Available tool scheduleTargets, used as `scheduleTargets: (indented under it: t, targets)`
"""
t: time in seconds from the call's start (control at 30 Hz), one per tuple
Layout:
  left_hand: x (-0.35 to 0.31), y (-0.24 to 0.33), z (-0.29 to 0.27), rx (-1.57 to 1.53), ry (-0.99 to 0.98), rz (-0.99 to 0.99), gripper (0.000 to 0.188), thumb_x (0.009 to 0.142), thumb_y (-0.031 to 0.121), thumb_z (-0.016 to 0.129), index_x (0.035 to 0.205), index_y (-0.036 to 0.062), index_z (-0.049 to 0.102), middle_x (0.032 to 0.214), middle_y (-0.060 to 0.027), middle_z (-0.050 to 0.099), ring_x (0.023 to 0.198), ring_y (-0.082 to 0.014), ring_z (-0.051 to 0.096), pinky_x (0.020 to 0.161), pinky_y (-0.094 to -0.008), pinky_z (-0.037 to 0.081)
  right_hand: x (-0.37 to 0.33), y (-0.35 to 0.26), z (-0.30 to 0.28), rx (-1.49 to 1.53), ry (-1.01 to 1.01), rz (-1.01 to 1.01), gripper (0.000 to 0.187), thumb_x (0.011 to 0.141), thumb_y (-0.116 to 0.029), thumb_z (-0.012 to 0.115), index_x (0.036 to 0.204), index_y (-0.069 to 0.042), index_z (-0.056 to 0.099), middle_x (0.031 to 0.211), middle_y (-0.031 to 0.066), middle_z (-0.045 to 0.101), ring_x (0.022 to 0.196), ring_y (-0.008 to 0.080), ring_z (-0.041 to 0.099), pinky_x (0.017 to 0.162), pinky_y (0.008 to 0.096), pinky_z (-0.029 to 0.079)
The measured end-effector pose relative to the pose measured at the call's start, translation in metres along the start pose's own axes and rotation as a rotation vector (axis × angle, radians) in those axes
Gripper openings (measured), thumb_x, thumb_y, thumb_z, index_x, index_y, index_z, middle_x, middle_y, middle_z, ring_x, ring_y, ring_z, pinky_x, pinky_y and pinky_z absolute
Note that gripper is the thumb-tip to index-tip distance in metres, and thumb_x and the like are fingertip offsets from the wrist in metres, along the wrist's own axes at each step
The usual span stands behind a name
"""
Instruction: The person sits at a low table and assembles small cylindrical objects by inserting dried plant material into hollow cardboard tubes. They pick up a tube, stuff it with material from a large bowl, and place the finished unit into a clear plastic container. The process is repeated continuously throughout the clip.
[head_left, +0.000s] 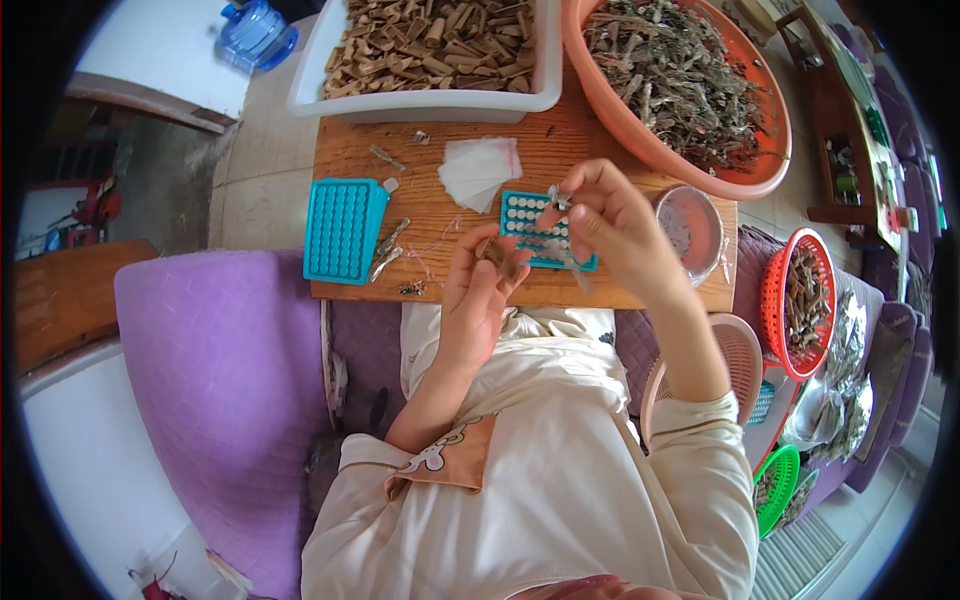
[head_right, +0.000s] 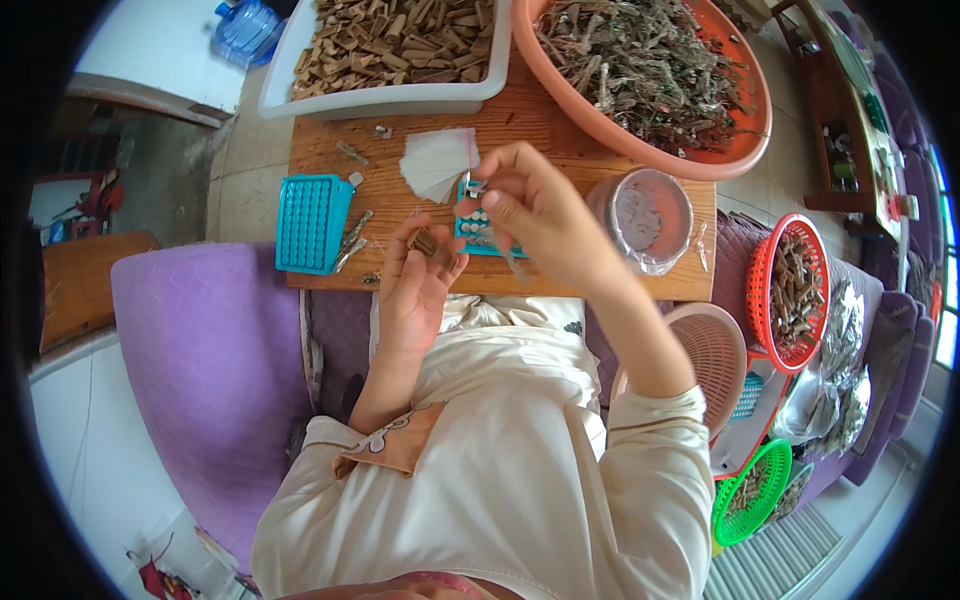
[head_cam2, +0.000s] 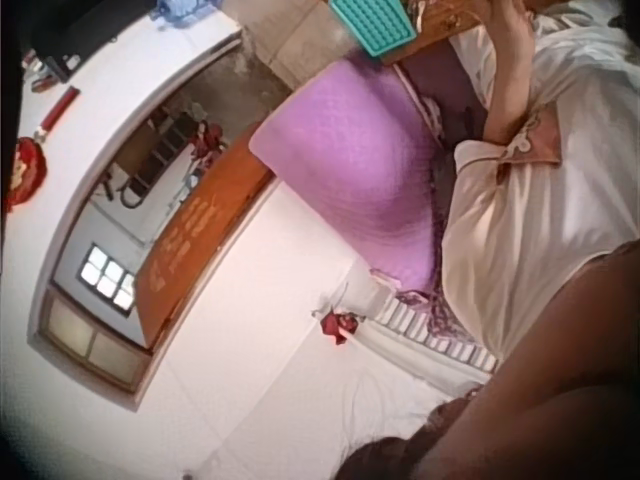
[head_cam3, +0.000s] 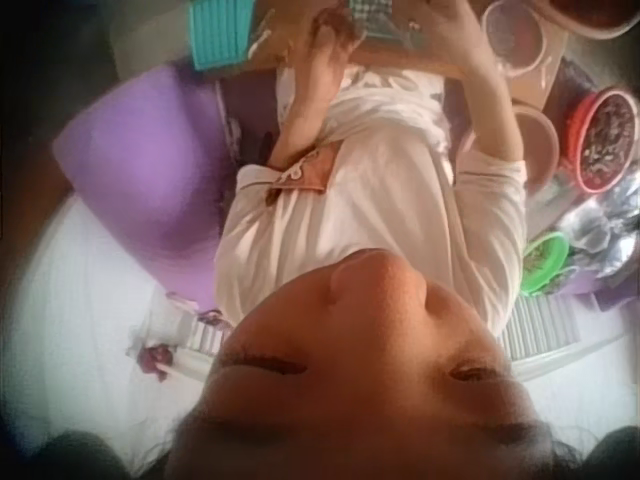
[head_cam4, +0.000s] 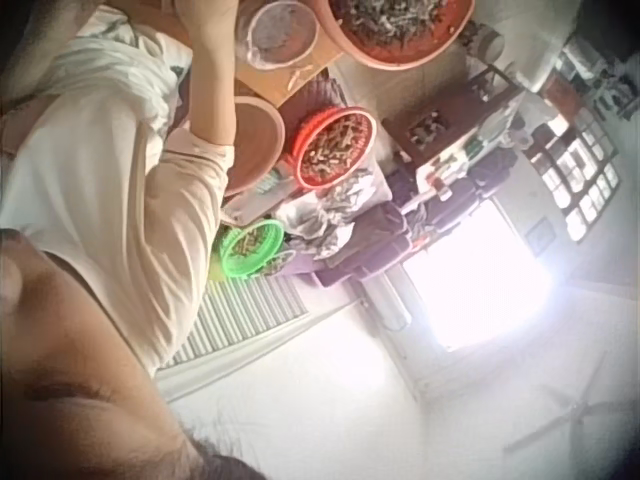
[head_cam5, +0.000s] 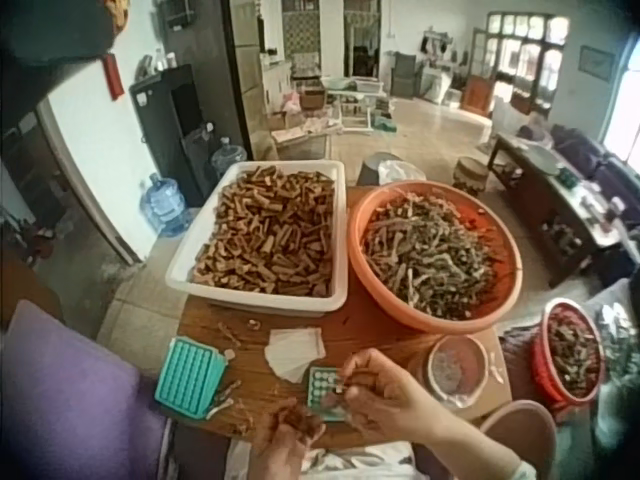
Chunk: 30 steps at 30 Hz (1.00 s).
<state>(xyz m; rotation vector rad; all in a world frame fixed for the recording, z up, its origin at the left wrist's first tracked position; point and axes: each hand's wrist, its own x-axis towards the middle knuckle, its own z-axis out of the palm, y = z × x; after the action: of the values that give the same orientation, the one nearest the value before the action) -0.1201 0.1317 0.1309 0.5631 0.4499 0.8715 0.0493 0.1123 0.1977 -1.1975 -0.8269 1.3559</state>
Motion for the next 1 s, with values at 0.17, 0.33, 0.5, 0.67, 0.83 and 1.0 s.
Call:
scheduleTargets:
  t: [0.17, 0.33, 0.5, 0.67, 0.83, 1.0]
  targets:
    - [0.001, 0.014, 0.009, 0.272, -0.001, 0.233, 0.036, 0.086, 0.015, 0.051, 0.117, 0.0033, 0.037, 0.111, -0.0136, 0.050, 0.103, -0.0186, 0.050, 0.089, -0.0339, 0.040, -0.013, 0.028, 0.041, -0.360, 0.181, -0.149, 0.012, 0.083, 0.001, 0.048, 0.093, -0.001, 0.041, 0.074, 0.0089, 0.057, 0.051, 0.0111, 0.047, 0.049, 0.0225, 0.040]
    - [-0.002, 0.018, 0.011, 0.366, -0.033, 0.344, 0.038, 0.083, 0.013, 0.056, 0.115, 0.0005, 0.040, 0.107, -0.0156, 0.053, 0.100, -0.0183, 0.051, 0.086, -0.0299, 0.042, -0.019, 0.031, 0.058, -0.537, 0.238, -0.378, 0.013, 0.076, 0.005, 0.055, 0.085, -0.001, 0.046, 0.074, 0.0085, 0.056, 0.055, 0.0131, 0.053, 0.049, 0.0235, 0.043]
    - [-0.004, 0.020, 0.012, 0.324, -0.128, 0.376, 0.037, 0.082, 0.013, 0.058, 0.113, -0.0006, 0.043, 0.103, -0.0151, 0.055, 0.095, -0.0184, 0.054, 0.080, -0.0276, 0.046, -0.026, 0.032, 0.063, -0.438, 0.318, -0.488, 0.014, 0.071, 0.007, 0.060, 0.081, -0.001, 0.051, 0.068, 0.0057, 0.056, 0.052, 0.0097, 0.052, 0.044, 0.0206, 0.041]
    - [-0.006, 0.020, 0.014, 0.310, -0.128, 0.300, 0.037, 0.081, 0.014, 0.058, 0.112, -0.0003, 0.044, 0.103, -0.0146, 0.055, 0.095, -0.0173, 0.054, 0.080, -0.0274, 0.046, -0.031, 0.030, 0.058, -0.480, 0.324, -0.564, 0.014, 0.068, 0.008, 0.061, 0.079, -0.001, 0.056, 0.066, 0.0043, 0.056, 0.049, 0.0076, 0.051, 0.043, 0.0196, 0.040]
    - [-0.005, 0.016, 0.011, 0.309, -0.140, 0.278, 0.039, 0.080, 0.014, 0.059, 0.114, -0.0008, 0.044, 0.106, -0.0146, 0.055, 0.094, -0.0164, 0.055, 0.078, -0.0262, 0.047, -0.033, 0.027, 0.057, -0.605, 0.322, -0.549, 0.013, 0.069, 0.007, 0.061, 0.077, -0.002, 0.057, 0.065, 0.0036, 0.056, 0.049, 0.0101, 0.052, 0.044, 0.0206, 0.041]
    - [-0.005, 0.017, 0.008, 0.174, -0.051, 0.088, 0.044, 0.081, 0.015, 0.058, 0.118, -0.0015, 0.041, 0.109, -0.0146, 0.053, 0.093, -0.0168, 0.056, 0.076, -0.0271, 0.050, -0.031, 0.038, 0.054, -0.646, 0.246, -0.584, 0.019, 0.069, 0.007, 0.061, 0.086, -0.001, 0.060, 0.080, 0.0071, 0.053, 0.060, 0.0150, 0.055, 0.052, 0.0254, 0.045]
